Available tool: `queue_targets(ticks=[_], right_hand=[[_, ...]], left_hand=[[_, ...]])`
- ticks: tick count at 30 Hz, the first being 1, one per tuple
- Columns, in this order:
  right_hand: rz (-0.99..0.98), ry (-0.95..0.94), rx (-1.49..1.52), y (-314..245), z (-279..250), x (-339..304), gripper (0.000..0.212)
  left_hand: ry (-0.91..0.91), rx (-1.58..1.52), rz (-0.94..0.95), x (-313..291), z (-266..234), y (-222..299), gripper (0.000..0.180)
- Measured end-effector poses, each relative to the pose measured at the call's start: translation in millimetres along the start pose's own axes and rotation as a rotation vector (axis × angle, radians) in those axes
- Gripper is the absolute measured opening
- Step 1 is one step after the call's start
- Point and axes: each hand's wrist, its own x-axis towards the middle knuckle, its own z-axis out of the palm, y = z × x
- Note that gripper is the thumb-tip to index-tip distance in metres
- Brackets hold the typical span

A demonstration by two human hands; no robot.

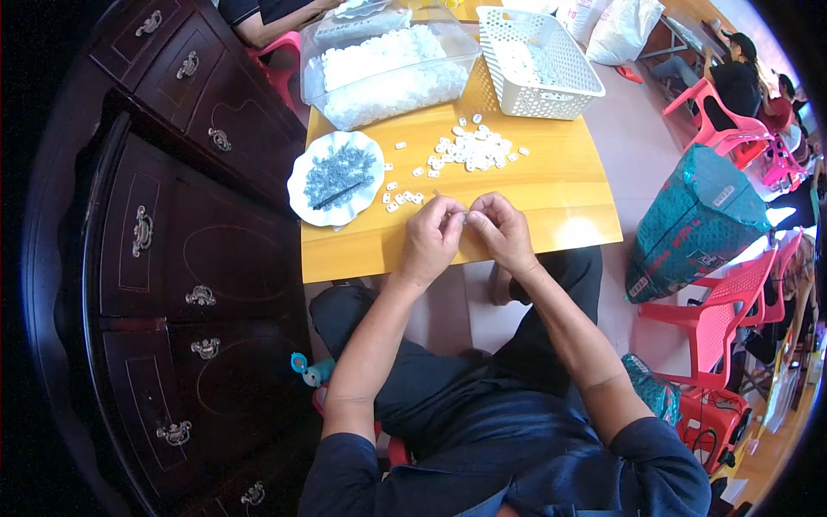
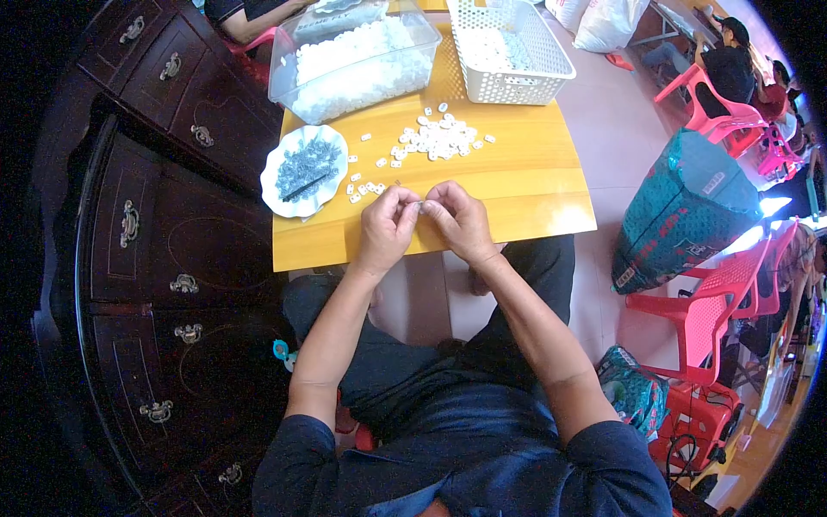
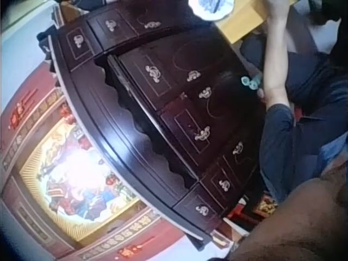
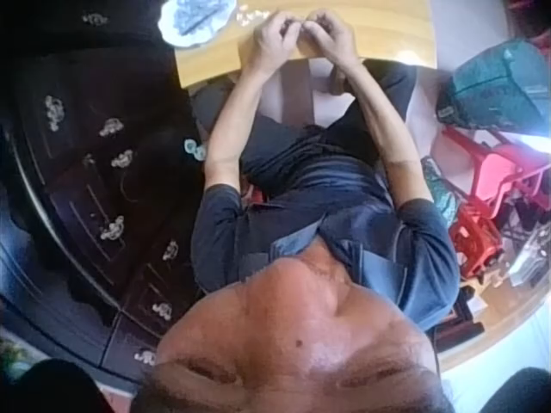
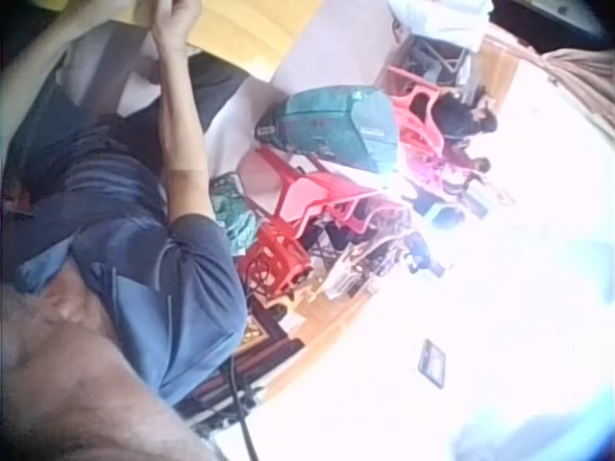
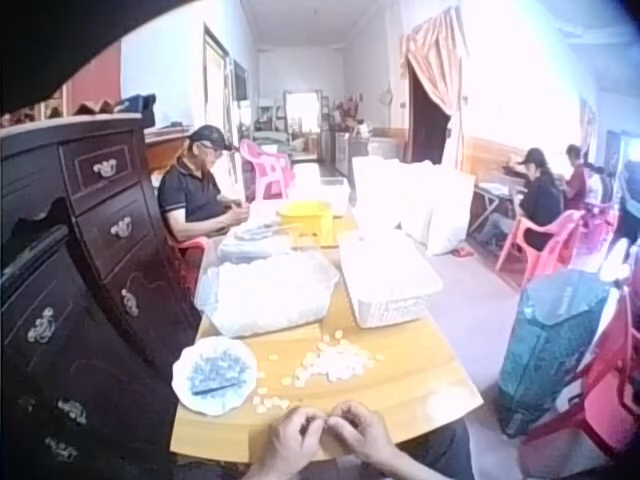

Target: Assembling small white plastic components by manually inserting metal pins into them.

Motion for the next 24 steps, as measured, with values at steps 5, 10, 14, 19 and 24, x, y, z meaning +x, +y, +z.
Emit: queue_targets(ticks=[5, 10, 14, 19, 24], right_hand=[[0.018, -0.002, 0.174, -4, 5, -1, 0.013], [0.045, -0.051, 0.094, 0, 0, 3, 0.013], [0.023, -0.045, 0.115, 3, -3, 6, 0.011], [0.051, -0.005, 0.077, 1, -5, 10, 0.010], [0.076, -0.034, 0.154, 8, -4, 11, 0.010]], left_hand=[[0.075, -0.060, -0.002, -3, 4, -3, 0.006], [0.100, -0.120, -0.007, -2, 8, -4, 0.006], [0.085, -0.039, 0.030, 1, 8, -4, 0.006], [0.024, 0.022, 0.016, 4, 5, -16, 0.007], [0.004, 0.102, 0.017, 6, -1, -12, 0.007]])
